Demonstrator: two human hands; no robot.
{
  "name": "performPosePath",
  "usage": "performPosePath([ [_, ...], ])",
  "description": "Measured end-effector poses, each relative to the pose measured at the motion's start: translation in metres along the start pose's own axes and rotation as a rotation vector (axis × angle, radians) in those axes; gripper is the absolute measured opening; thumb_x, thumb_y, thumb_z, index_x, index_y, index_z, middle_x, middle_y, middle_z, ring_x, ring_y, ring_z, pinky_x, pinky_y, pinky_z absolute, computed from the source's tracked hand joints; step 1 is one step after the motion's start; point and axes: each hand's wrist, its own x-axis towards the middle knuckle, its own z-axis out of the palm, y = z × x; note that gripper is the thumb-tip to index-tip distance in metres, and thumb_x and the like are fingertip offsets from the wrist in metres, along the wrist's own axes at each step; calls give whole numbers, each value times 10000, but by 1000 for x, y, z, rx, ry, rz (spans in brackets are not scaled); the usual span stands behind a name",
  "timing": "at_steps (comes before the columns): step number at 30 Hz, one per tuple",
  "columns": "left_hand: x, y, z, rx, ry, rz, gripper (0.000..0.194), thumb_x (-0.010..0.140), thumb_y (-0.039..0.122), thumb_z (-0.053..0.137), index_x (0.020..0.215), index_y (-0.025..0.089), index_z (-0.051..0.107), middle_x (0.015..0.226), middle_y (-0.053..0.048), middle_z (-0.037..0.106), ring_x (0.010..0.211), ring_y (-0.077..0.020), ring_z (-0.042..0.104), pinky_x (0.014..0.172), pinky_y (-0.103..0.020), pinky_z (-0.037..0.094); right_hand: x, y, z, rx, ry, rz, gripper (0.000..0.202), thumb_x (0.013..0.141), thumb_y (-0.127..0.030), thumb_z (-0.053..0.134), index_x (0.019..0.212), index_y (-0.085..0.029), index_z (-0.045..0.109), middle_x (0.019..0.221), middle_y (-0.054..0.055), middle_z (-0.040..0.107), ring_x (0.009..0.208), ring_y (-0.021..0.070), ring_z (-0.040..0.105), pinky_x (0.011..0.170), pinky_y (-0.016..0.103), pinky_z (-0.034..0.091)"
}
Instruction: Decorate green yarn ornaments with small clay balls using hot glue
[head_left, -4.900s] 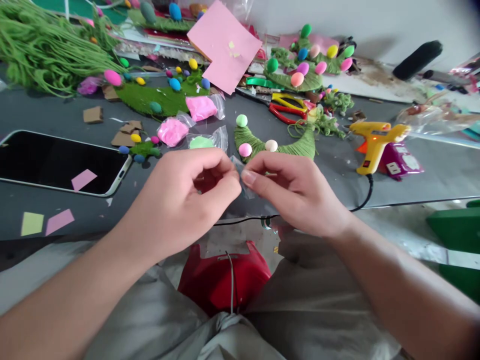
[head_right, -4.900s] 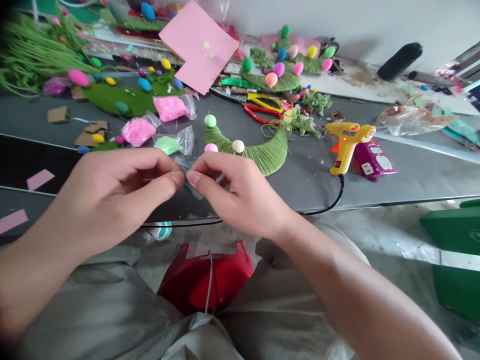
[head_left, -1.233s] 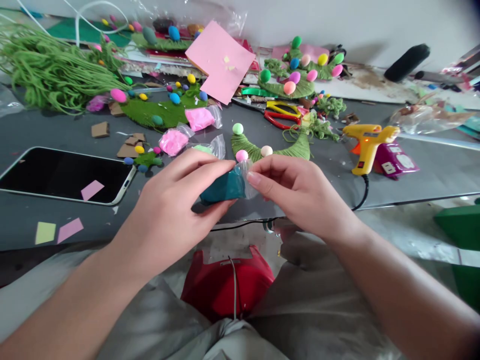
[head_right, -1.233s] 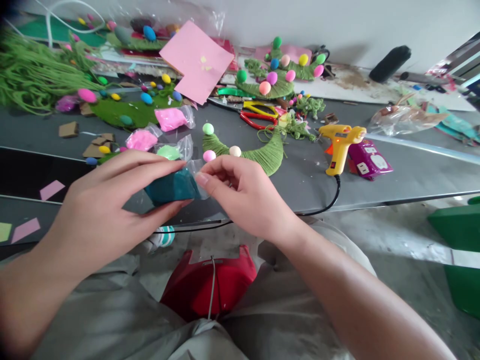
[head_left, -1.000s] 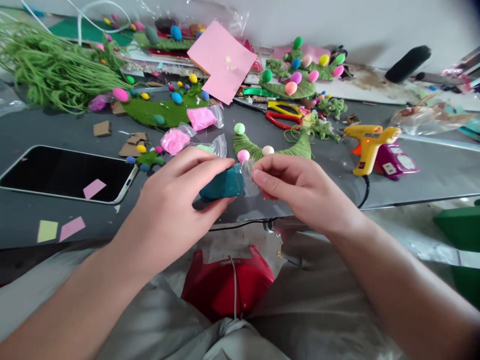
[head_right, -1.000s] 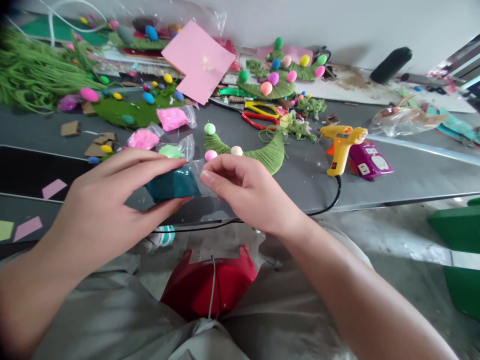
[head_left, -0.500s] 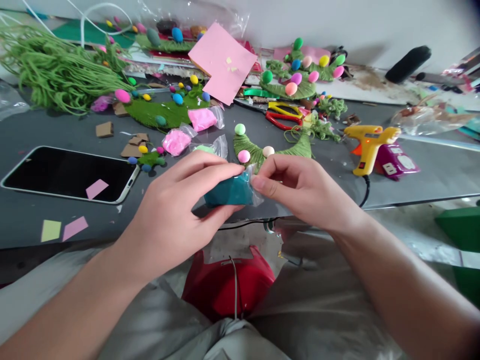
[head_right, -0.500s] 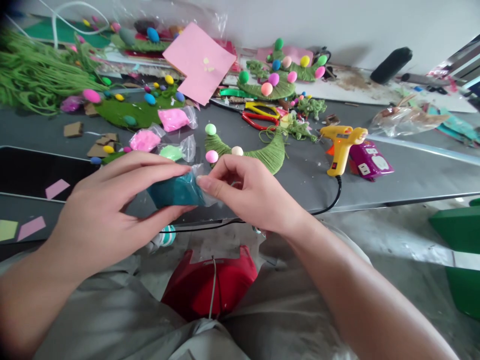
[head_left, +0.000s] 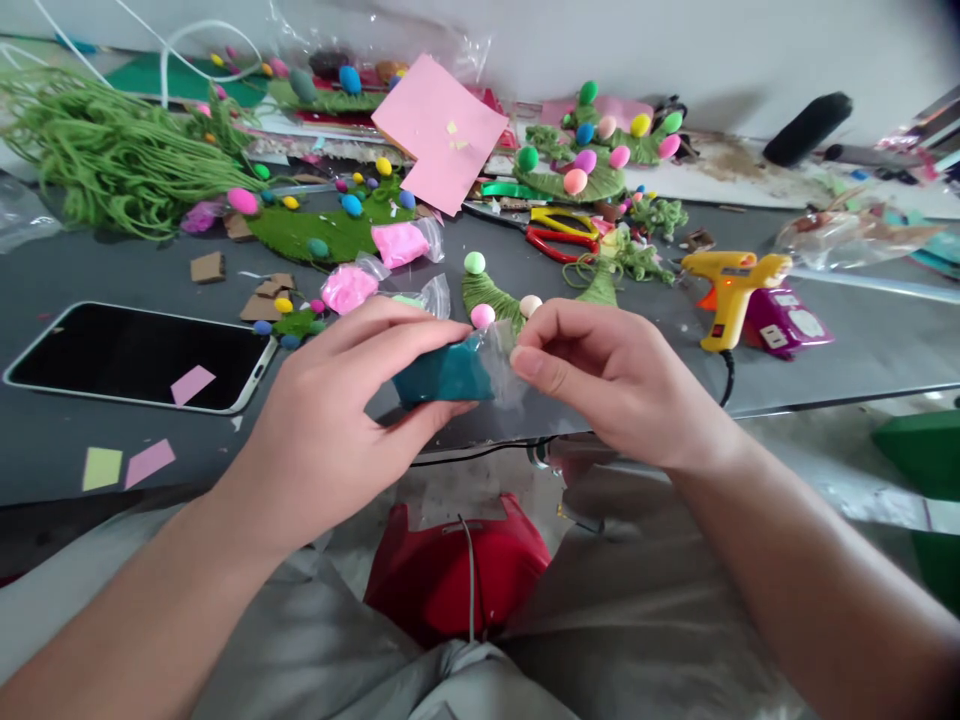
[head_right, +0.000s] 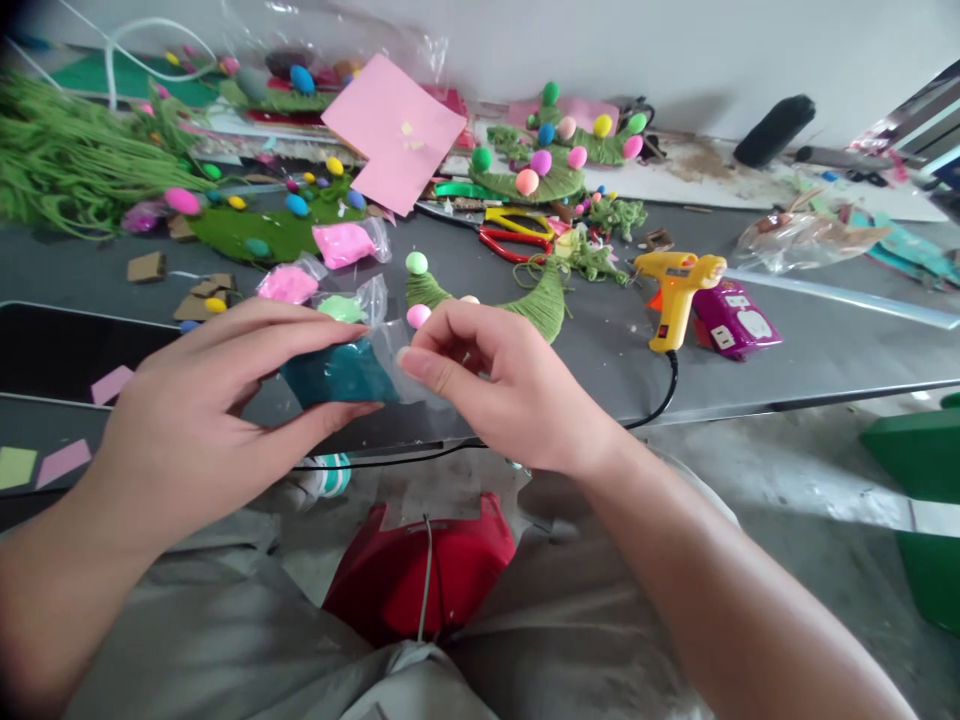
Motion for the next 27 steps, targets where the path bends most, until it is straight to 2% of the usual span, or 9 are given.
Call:
performPosePath([
  [9,-2,-1,5,-24,-25,-22,338,948,200,713,1284,226,691,1234,-74,711,1131,-231,696,1037,-385,579,-2,1,-1,-63,-40,-16,228,980,-292,731,847,-124,651,727,-35,523,658,78,427,579,240,352],
  [15,-3,-1,4,-24,-21,-60,352,936,229,732,1280,291,696,1253,-38,728,1110,-239,718,1024,-405,596,-4,-1,-4,-58,-56,-44,226,986,-292,727,850,-139,631,748,-30,517,689,88,432,596,242,352],
  [21,-1,5,7,-31,-26,5,365,932,167,704,1278,283,691,1242,-41,747,1098,-234,729,1016,-382,604,-4,-1,-4,-29,-103,15,258,989,-348,719,846,-151,634,742,-27,502,671,95,406,577,250,339],
  [27,-2,8,8,-40,-31,28,372,933,137,691,1275,282,687,1253,-41,748,1093,-230,731,1003,-377,610,-5,-3,0,8,-121,38,220,975,-282,732,838,-143,629,725,-40,502,650,79,402,559,240,335],
])
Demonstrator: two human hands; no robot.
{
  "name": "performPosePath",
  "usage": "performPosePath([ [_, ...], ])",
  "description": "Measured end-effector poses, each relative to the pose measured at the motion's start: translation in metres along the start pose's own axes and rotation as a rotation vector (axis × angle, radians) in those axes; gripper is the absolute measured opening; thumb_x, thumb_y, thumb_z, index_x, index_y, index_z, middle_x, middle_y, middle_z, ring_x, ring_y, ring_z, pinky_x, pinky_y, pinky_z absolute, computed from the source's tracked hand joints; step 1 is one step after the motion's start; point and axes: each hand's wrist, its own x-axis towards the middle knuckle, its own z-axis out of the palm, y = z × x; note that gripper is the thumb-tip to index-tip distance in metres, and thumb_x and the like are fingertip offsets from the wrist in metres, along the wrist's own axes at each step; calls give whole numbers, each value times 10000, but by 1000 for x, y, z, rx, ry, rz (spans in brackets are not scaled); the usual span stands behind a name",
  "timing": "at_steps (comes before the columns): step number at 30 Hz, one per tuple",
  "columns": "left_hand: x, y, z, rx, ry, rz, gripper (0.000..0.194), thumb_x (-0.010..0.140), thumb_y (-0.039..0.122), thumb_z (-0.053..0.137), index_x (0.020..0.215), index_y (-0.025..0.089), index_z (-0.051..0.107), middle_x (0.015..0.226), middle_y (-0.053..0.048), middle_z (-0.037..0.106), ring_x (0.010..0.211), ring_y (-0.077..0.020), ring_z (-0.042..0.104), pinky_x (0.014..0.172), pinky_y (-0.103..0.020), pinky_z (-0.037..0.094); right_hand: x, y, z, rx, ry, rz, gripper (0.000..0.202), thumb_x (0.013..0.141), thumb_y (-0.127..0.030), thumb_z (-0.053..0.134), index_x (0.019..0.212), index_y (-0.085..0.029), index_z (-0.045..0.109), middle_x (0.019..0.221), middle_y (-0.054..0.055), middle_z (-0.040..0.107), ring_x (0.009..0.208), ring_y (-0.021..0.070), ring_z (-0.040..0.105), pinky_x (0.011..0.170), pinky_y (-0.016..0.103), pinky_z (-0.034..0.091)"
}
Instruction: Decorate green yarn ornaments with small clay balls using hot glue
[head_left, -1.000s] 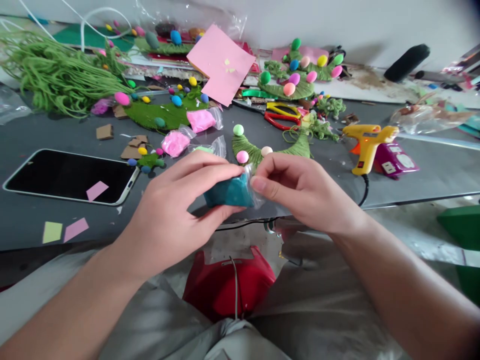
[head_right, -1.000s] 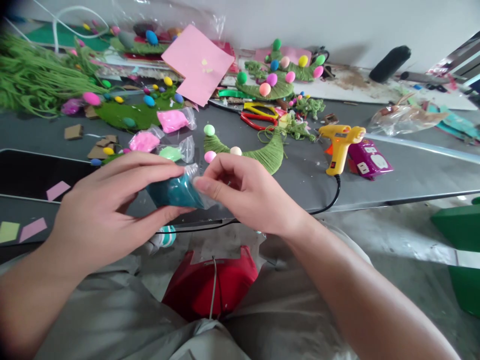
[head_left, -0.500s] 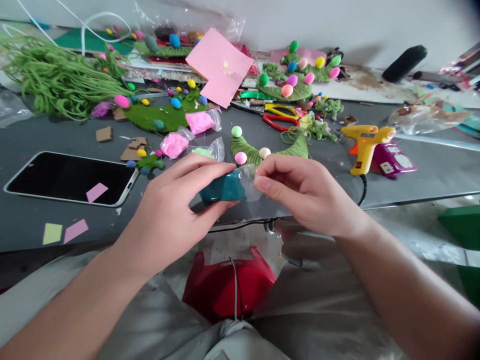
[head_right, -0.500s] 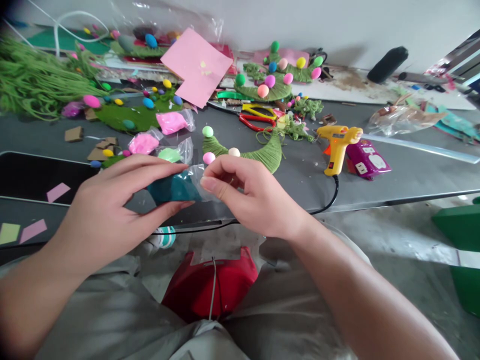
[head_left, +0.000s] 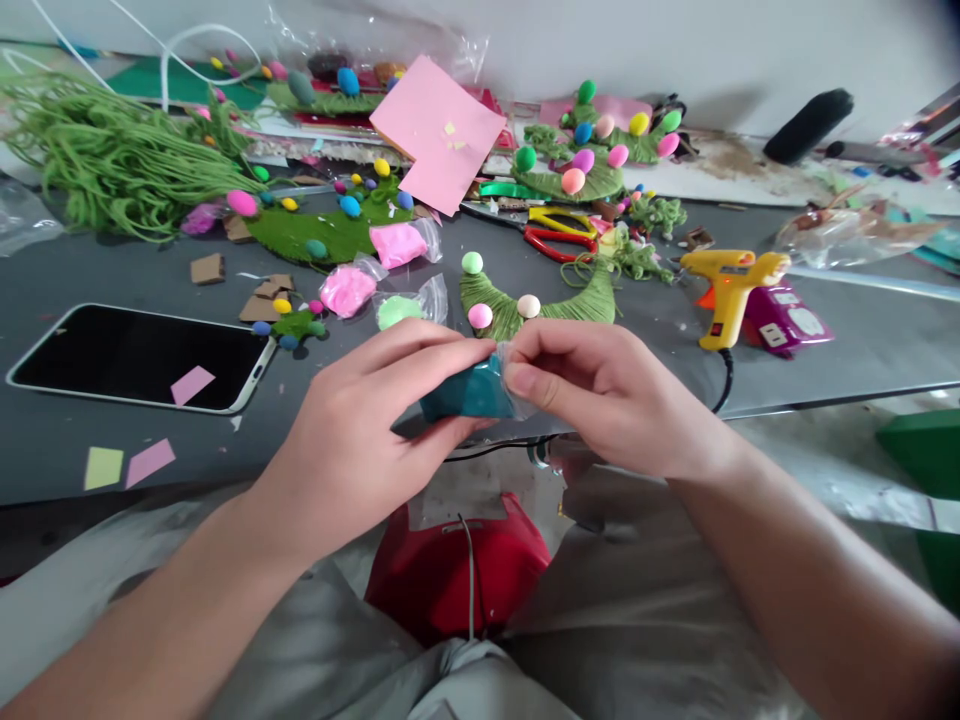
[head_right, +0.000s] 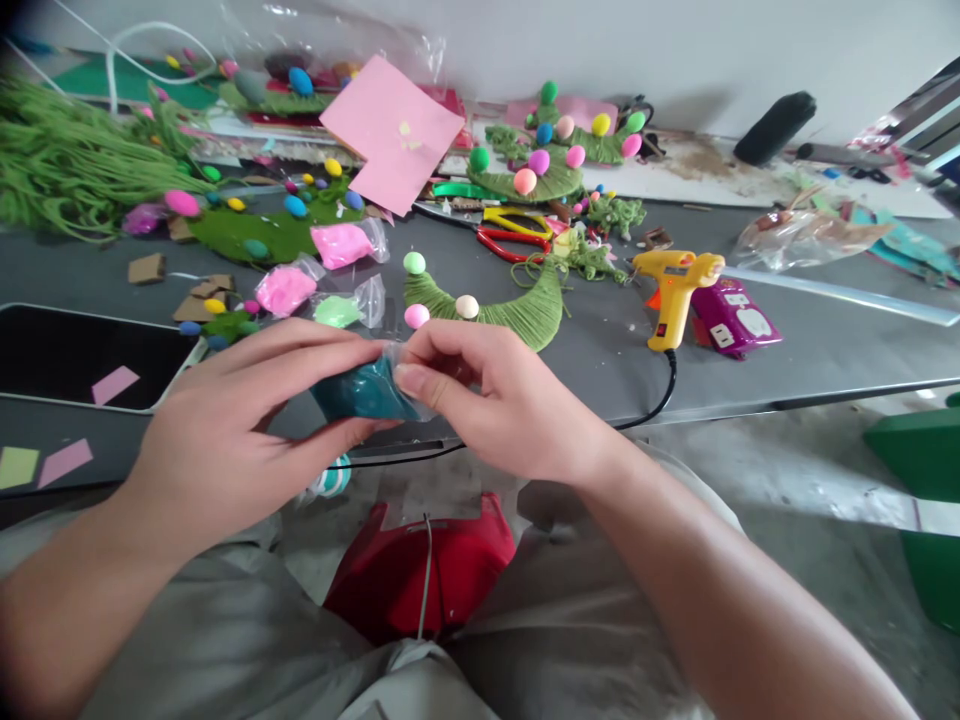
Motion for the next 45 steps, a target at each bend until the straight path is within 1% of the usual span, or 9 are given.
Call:
performPosePath([
  [5,-2,0,3,11,-7,41,372,940,122,680,1278,276,683,1248,-35,745,1088,-209,728,997,-339,603,-1,1,3,-1,7,81,236,964,-301,743,823,-160,619,708,-50,487,646,78,412,577,234,358],
  [8,0,0,2,25,-2,32,369,929,116,695,1266,265,691,1245,-32,748,1085,-206,732,1004,-330,601,-2,0,-1,-27,21,59,253,966,-318,742,811,-163,616,711,-43,495,651,85,413,583,241,359],
  [12,4,-2,0,39,31,-9,357,928,156,708,1259,290,697,1224,-28,754,1097,-232,737,1005,-367,612,-5,-1,-10,-55,72,2,261,959,-357,754,831,-158,645,755,-18,533,675,98,423,591,255,360],
  [19,6,-1,3,23,32,-26,344,946,172,699,1268,290,678,1215,-47,735,1103,-233,722,1015,-394,604,-7,2,-9,3,113,71,279,933,-421,777,911,-151,709,782,-3,578,669,101,442,579,248,361],
  [22,6,-2,5,14,27,-32,354,946,175,691,1279,294,671,1216,-56,730,1101,-243,720,1010,-416,607,-5,3,-8,19,129,69,288,927,-416,784,892,-141,705,774,-4,575,677,101,442,592,242,368],
  [24,7,-2,6,8,27,-36,356,951,176,678,1283,303,667,1222,-56,729,1105,-246,718,1015,-426,606,-4,3,-9,42,109,76,298,935,-415,775,876,-136,690,767,-7,563,683,99,443,597,238,369],
  [30,9,1,7,-4,26,-21,347,928,128,664,1238,283,683,1208,-46,746,1091,-235,726,1003,-403,608,-3,5,-17,124,-85,96,308,951,-441,747,887,-146,685,795,3,589,712,108,475,621,244,386],
  [37,8,4,7,-47,3,-19,366,924,118,660,1237,306,689,1230,-38,744,1099,-235,731,1003,-395,617,-6,4,-10,76,35,136,321,847,-406,856,797,-156,662,711,-20,597,630,93,471,544,232,366],
  [45,4,7,9,-40,7,-16,351,927,123,682,1240,282,688,1238,-37,743,1094,-224,733,998,-363,617,-6,3,-4,-13,73,151,292,883,-371,825,792,-167,637,665,-31,573,594,90,468,513,235,364],
])
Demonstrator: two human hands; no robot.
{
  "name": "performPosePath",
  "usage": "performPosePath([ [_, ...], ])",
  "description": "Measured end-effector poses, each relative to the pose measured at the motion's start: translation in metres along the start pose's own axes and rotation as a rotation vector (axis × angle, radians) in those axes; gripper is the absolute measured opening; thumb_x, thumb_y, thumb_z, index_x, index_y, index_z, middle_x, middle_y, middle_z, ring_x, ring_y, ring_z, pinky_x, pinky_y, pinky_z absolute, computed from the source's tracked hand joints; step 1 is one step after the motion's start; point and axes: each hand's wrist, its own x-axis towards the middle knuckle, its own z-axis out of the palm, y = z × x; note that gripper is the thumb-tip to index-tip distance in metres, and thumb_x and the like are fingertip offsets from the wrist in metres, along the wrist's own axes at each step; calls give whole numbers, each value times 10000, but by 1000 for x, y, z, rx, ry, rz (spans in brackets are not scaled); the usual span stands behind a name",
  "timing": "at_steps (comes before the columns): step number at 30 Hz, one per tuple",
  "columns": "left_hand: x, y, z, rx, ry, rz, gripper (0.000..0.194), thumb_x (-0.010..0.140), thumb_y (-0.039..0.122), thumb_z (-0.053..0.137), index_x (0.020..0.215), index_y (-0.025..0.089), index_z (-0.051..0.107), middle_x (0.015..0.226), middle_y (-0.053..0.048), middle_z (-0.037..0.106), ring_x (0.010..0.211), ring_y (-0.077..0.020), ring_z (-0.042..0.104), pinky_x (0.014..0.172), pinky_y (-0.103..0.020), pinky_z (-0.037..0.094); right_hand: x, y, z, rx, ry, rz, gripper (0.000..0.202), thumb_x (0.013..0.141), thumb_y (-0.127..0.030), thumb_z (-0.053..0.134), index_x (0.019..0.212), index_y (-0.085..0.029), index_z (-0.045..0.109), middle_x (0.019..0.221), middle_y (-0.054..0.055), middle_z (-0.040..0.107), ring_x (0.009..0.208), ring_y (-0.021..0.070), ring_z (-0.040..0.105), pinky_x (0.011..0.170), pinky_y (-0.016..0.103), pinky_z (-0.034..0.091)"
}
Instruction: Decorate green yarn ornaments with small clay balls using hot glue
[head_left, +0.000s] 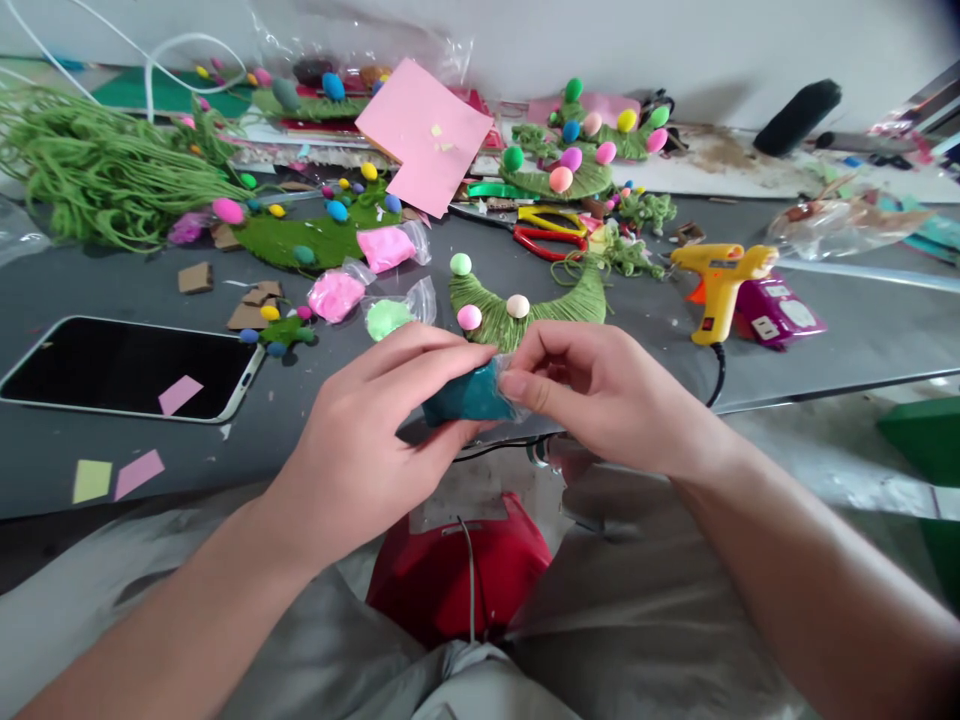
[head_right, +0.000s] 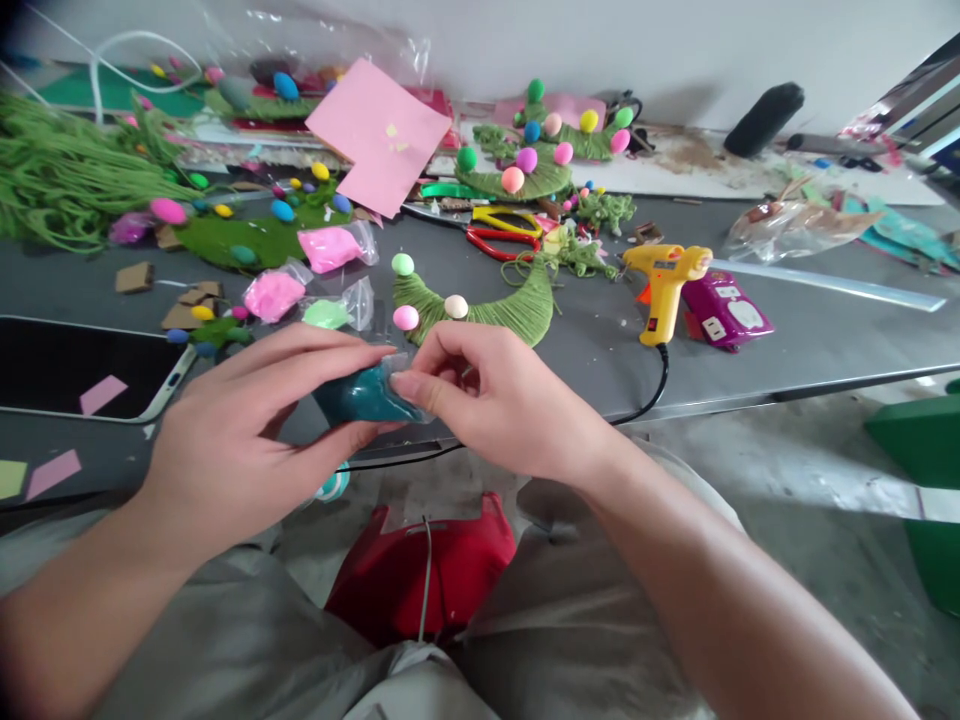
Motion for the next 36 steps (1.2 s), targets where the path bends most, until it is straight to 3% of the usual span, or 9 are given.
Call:
performPosePath([
  [5,-2,0,2,-18,-11,4,336,932,153,703,1241,285,680,1218,-33,747,1081,-218,736,981,-362,628,-3,-1,1,-39,-7,20,275,924,-368,785,807,-183,619,661,-39,548,589,92,455,526,245,362],
  [10,2,-2,-1,4,4,-45,314,954,197,702,1239,324,665,1203,-17,746,1066,-222,734,975,-397,633,-4,0,-8,-47,37,-104,288,928,-365,791,801,-170,621,695,-35,530,626,90,430,542,251,345],
  [16,3,-3,-1,7,29,-49,304,927,199,745,1218,261,683,1170,-35,751,1041,-218,727,962,-364,606,-3,2,-18,-2,-36,-153,225,984,-356,724,907,-150,678,837,7,613,747,114,504,660,256,420],
  [22,1,-5,-3,-99,-40,-157,426,928,344,780,1316,212,667,1233,-54,736,1093,-213,705,992,-317,550,-1,4,-26,-47,-65,-202,164,1031,-296,649,1026,-154,731,988,51,694,870,149,593,767,286,466],
  [30,0,-4,-5,-172,-166,-279,492,1038,465,598,1459,213,574,1375,-71,709,1215,-245,684,1061,-351,521,-1,7,-11,73,0,-178,144,1031,-277,652,1070,-172,743,916,9,703,789,91,602,737,212,518],
  [36,-4,-12,2,-77,-221,-208,470,1094,370,452,1517,165,468,1437,-133,642,1293,-284,634,1062,-434,507,6,12,2,116,67,-102,113,971,-237,717,1026,-158,775,873,14,743,767,93,677,748,206,570],
])
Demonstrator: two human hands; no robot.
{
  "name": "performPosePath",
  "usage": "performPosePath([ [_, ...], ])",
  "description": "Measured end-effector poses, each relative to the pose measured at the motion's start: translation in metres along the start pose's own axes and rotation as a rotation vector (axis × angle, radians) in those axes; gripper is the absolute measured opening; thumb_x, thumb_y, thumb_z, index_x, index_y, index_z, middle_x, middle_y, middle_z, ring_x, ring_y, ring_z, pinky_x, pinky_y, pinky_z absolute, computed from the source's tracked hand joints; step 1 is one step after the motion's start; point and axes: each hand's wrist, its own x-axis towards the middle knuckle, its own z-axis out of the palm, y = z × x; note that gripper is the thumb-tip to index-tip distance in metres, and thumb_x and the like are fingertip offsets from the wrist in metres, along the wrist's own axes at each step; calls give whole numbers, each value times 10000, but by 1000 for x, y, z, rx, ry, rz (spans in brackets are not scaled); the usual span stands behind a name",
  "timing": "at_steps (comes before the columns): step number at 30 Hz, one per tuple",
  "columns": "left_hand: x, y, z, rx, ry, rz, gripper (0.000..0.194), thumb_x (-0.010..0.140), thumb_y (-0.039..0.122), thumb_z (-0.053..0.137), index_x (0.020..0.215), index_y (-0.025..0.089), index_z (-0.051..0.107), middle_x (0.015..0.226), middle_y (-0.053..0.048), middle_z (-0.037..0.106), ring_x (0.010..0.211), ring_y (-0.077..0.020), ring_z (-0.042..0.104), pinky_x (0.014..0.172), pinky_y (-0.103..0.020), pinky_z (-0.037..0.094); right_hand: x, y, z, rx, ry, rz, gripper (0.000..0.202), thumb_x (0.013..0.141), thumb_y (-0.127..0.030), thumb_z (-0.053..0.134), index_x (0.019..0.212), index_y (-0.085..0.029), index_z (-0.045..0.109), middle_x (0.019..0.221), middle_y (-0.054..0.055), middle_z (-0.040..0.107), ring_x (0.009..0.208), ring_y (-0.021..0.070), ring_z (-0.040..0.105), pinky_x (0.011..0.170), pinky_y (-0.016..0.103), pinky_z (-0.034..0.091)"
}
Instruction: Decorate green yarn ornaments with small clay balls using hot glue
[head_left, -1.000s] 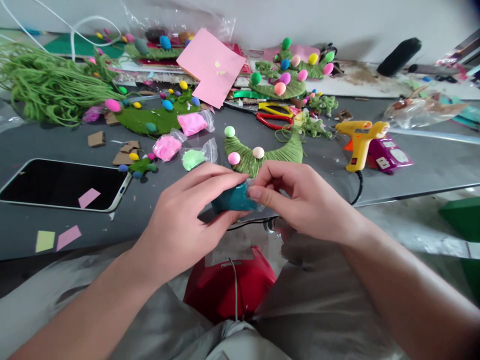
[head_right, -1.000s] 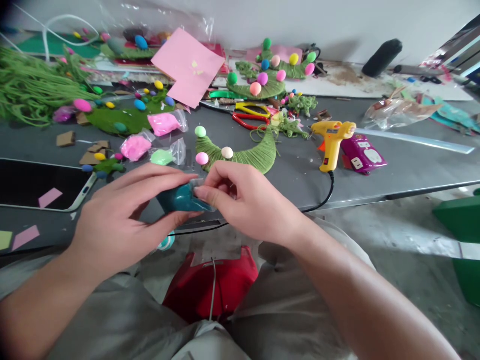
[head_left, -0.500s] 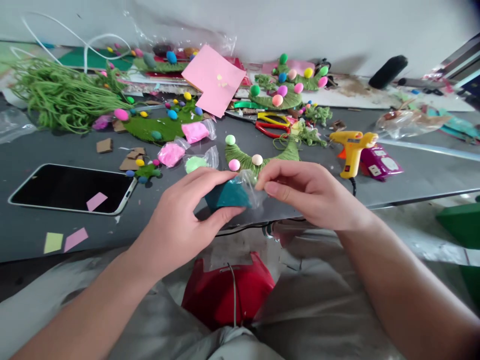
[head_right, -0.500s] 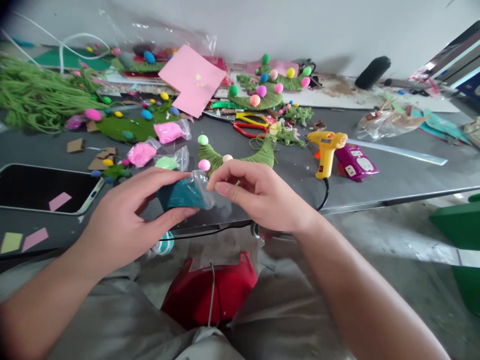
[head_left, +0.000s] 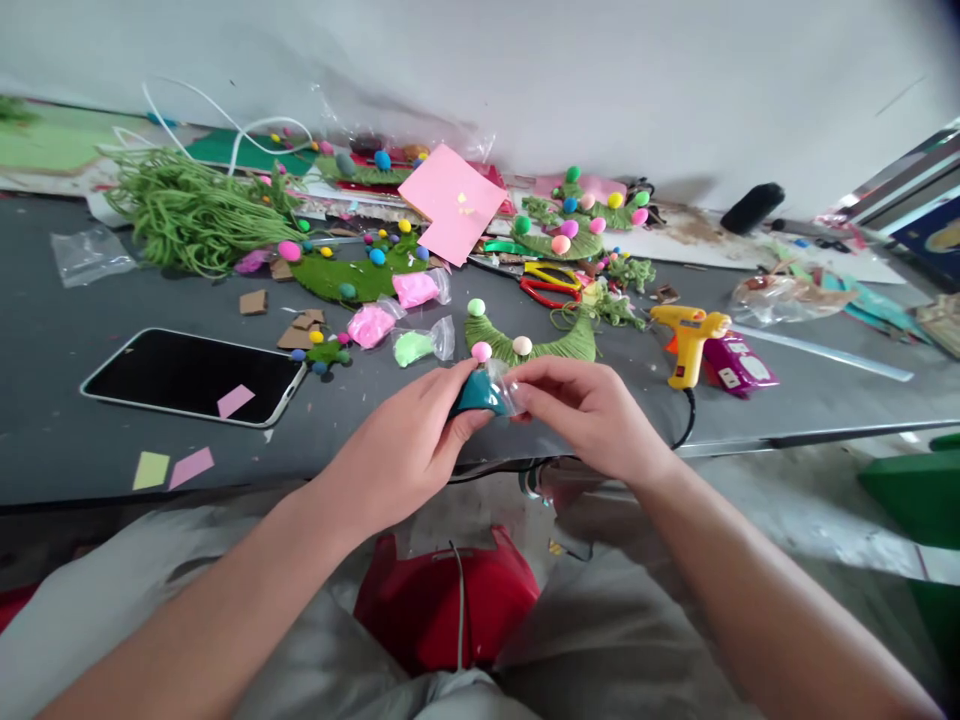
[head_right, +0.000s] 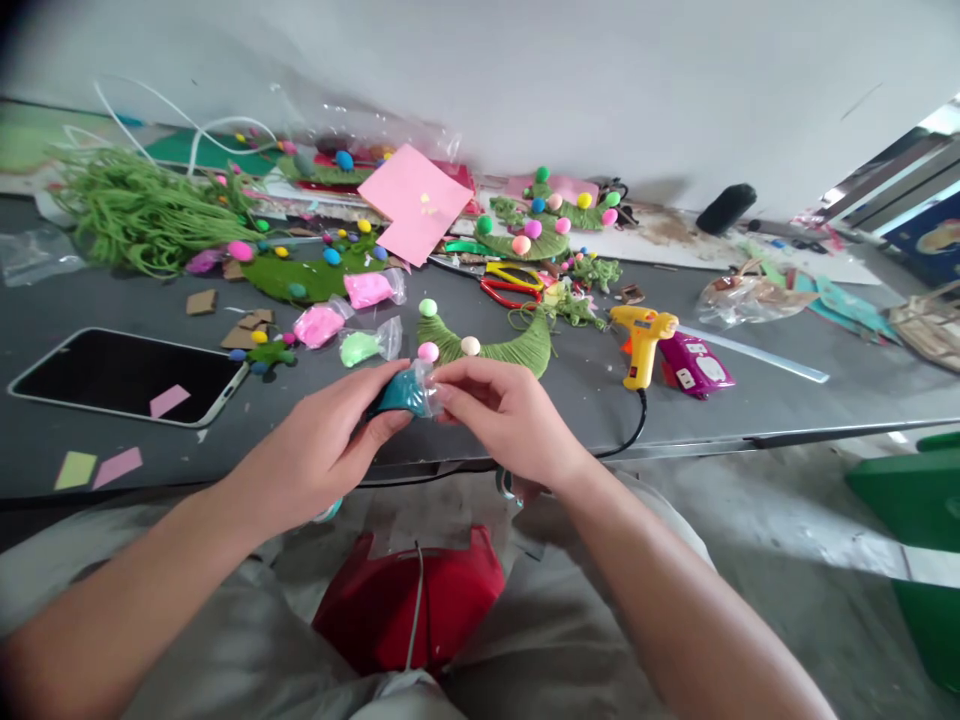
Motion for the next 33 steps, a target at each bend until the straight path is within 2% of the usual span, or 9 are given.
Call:
performPosePath([
  [2,0,-1,1,44,-17,16,459,1084,342,452,1509,168,456,1386,-141,636,1253,-300,634,1040,-466,511,3,1,2,18,41,34,96,933,-245,758,957,-159,793,819,9,746,732,91,668,728,206,570],
  [6,-1,-1,4,101,-13,51,458,1000,374,592,1380,142,487,1280,-156,617,1176,-332,624,965,-484,519,4,1,5,75,58,87,92,849,-228,833,898,-162,791,821,9,755,724,101,674,714,218,581],
  [9,-1,-4,5,159,34,23,349,961,330,615,1243,156,505,1163,-137,617,1087,-339,629,867,-466,510,1,-2,6,53,-12,87,66,899,-221,781,926,-162,769,814,2,735,729,99,671,716,216,580],
  [12,0,-4,4,133,53,-108,257,957,329,604,1149,196,499,1052,-91,619,980,-313,638,771,-422,478,-3,-4,4,12,-95,55,110,956,-215,719,1049,-175,764,950,21,755,846,116,690,793,233,588],
  [15,1,0,1,11,44,-217,277,946,400,634,1102,222,491,992,-51,630,896,-267,637,725,-378,454,-5,-1,3,10,-115,16,206,929,-259,784,1124,-197,760,1108,40,746,964,144,689,859,259,590],
  [19,4,7,0,-62,14,-222,252,930,428,646,981,240,485,886,-14,608,790,-223,604,669,-345,417,-5,5,6,53,-52,-96,187,901,-251,825,1081,-221,783,1101,32,726,1005,148,680,884,267,575],
  [21,4,8,1,-84,-2,-226,255,931,432,641,930,246,467,839,0,588,741,-208,582,637,-335,398,-4,7,6,54,-61,-151,172,901,-234,824,1071,-231,798,1101,34,720,1034,153,669,894,275,565],
  [26,3,9,0,-77,8,-234,256,913,407,656,918,248,455,833,6,595,738,-203,581,637,-333,401,-2,6,3,-10,-60,-189,55,921,-243,805,964,-216,784,964,24,706,934,145,639,814,277,530],
  [33,3,12,0,-7,-59,-208,196,909,362,609,910,256,444,874,-15,622,770,-230,610,659,-365,413,-2,2,-2,-115,-106,-117,145,945,-309,776,908,-186,708,930,21,670,852,135,606,757,268,498],
])
